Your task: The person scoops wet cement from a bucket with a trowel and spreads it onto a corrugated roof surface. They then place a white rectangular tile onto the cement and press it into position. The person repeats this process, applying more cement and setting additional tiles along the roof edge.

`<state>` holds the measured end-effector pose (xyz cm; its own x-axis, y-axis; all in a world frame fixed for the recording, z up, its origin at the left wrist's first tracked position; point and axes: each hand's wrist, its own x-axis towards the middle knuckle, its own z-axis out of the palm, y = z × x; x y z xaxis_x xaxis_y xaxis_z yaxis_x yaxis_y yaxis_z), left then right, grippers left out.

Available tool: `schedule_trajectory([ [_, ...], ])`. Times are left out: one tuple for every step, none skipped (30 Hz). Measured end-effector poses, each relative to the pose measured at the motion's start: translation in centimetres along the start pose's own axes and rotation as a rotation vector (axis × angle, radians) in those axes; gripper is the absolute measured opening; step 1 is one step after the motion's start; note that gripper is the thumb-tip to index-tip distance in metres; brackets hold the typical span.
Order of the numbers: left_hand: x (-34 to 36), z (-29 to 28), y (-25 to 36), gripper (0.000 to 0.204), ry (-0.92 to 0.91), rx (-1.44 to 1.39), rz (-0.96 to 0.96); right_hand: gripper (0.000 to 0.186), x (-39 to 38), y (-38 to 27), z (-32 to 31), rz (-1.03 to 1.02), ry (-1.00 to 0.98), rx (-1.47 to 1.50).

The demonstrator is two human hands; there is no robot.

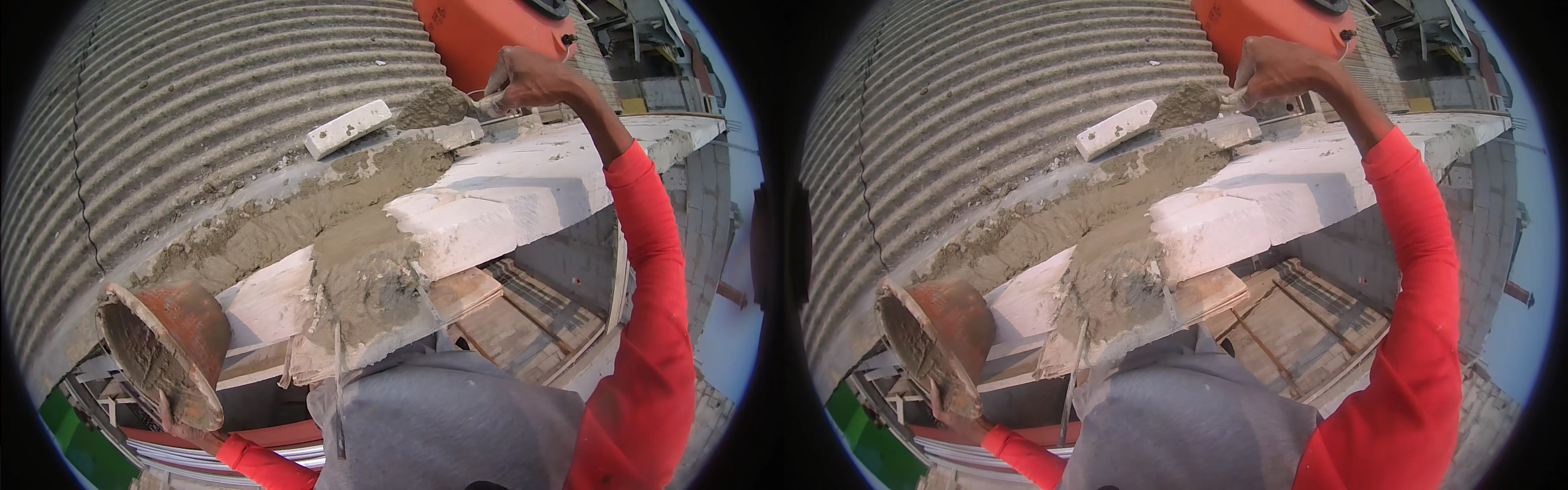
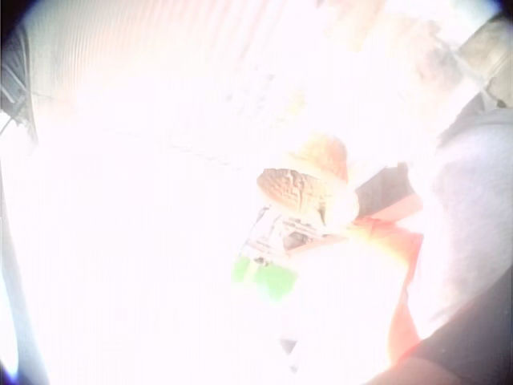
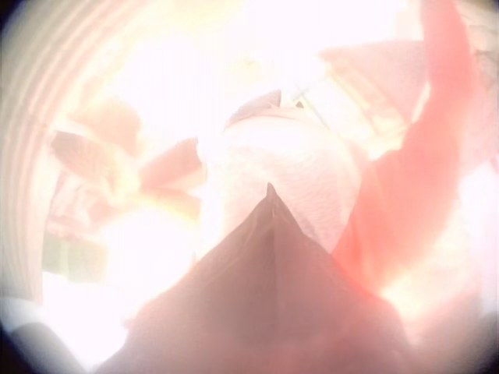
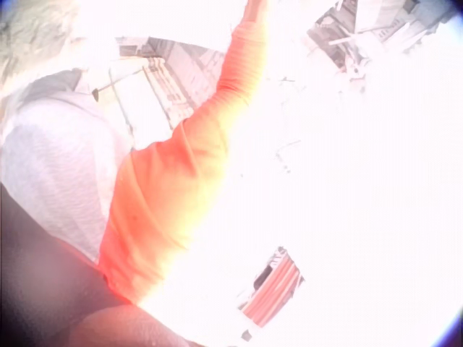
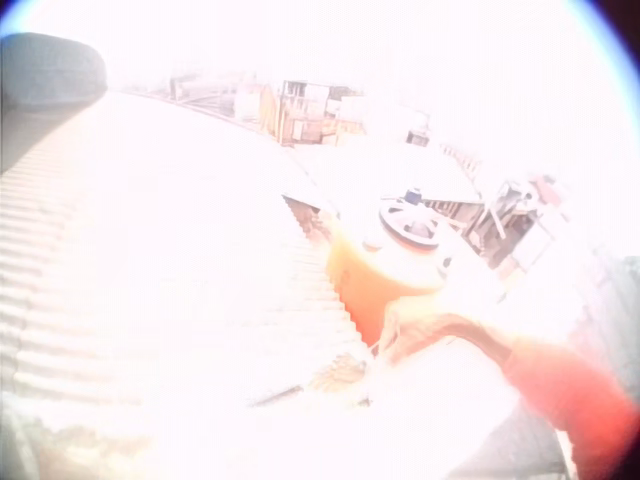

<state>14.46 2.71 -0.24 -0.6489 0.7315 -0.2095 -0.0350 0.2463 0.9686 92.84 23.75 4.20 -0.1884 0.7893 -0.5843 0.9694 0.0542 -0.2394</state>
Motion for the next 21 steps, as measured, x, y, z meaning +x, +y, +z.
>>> schedule_trajectory([
  [-0.1,1.3,0.8,0.046,0.013,-0.025,-0.057,0.031,-2.1,-1.0,-1.1,-0.013,0.084,0.118],
  [-0.1,1.5,1.4,0.046,0.027,-0.049,-0.112,0.029,-4.3,-2.6,-2.0,-0.029,0.168,0.238],
  [-0.1,1.0,1.3,0.045,-0.083,0.054,0.044,0.029,-6.2,-4.5,-3.3,-0.063,0.205,0.247],
  [-0.5,2.3,2.2,0.044,-0.089,0.000,-0.003,0.029,-8.5,-6.8,-4.7,-0.093,0.249,0.247],
  [-1.7,4.5,4.0,0.044,-0.073,-0.055,-0.046,0.034,-10.4,-9.7,-5.5,-0.082,0.396,0.073],
  [-2.4,6.5,5.4,0.044,-0.057,-0.113,-0.089,0.040,-12.2,-12.5,-5.9,-0.071,0.542,-0.103],
  [-2.7,7.2,6.7,0.046,-0.179,-0.166,-0.051,0.042,-12.7,-14.9,-6.0,-0.157,0.575,-0.101],
  [-2.7,8.0,7.8,0.048,-0.294,-0.208,-0.019,0.045,-12.4,-17.2,-6.0,-0.248,0.595,-0.096],
  [-3.4,9.5,9.3,0.051,-0.343,-0.167,0.056,0.044,-10.8,-20.0,-5.7,-0.380,0.571,-0.072],
  [-4.2,11.4,11.0,0.056,-0.377,-0.100,0.133,0.043,-9.5,-22.7,-5.4,-0.505,0.540,-0.041],
  [-4.5,13.2,11.9,0.055,-0.345,-0.098,0.109,0.042,-8.6,-25.2,-5.0,-0.611,0.502,-0.013],
  [-5.4,15.6,13.3,0.055,-0.328,-0.086,0.118,0.037,-7.7,-27.3,-4.4,-0.622,0.451,-0.075],
  [-4.4,16.2,13.4,0.054,-0.411,-0.064,0.121,0.032,-7.3,-29.5,-4.0,-0.619,0.407,-0.144],
  [-4.3,16.5,13.5,0.053,-0.369,0.042,0.150,0.027,-6.6,-31.8,-3.5,-0.643,0.366,-0.207],
  [-4.9,17.4,14.2,0.052,-0.448,-0.038,0.126,0.027,-5.4,-34.5,-2.6,-0.622,0.348,-0.264],
  [-5.2,17.9,14.8,0.051,-0.491,-0.015,0.165,0.026,-4.4,-36.4,-1.6,-0.585,0.331,-0.331],
  [-5.3,18.2,14.6,0.050,-0.495,0.000,0.155,0.027,-2.8,-37.2,0.0,-0.673,0.459,-0.384],
  [-5.6,18.2,14.5,0.049,-0.500,-0.008,0.170,0.028,-2.0,-38.2,1.6,-0.696,0.494,-0.411],
  [-5.7,17.9,14.4,0.048,-0.500,0.007,0.179,0.030,-1.4,-39.3,3.1,-0.715,0.530,-0.435],
  [-5.3,17.7,14.0,0.047,-0.512,0.019,0.179,0.031,-0.6,-40.0,4.7,-0.720,0.560,-0.462],
  [-5.2,17.2,14.0,0.047,-0.507,0.000,0.169,0.035,-1.0,-39.8,5.9,-0.804,0.645,-0.527],
])
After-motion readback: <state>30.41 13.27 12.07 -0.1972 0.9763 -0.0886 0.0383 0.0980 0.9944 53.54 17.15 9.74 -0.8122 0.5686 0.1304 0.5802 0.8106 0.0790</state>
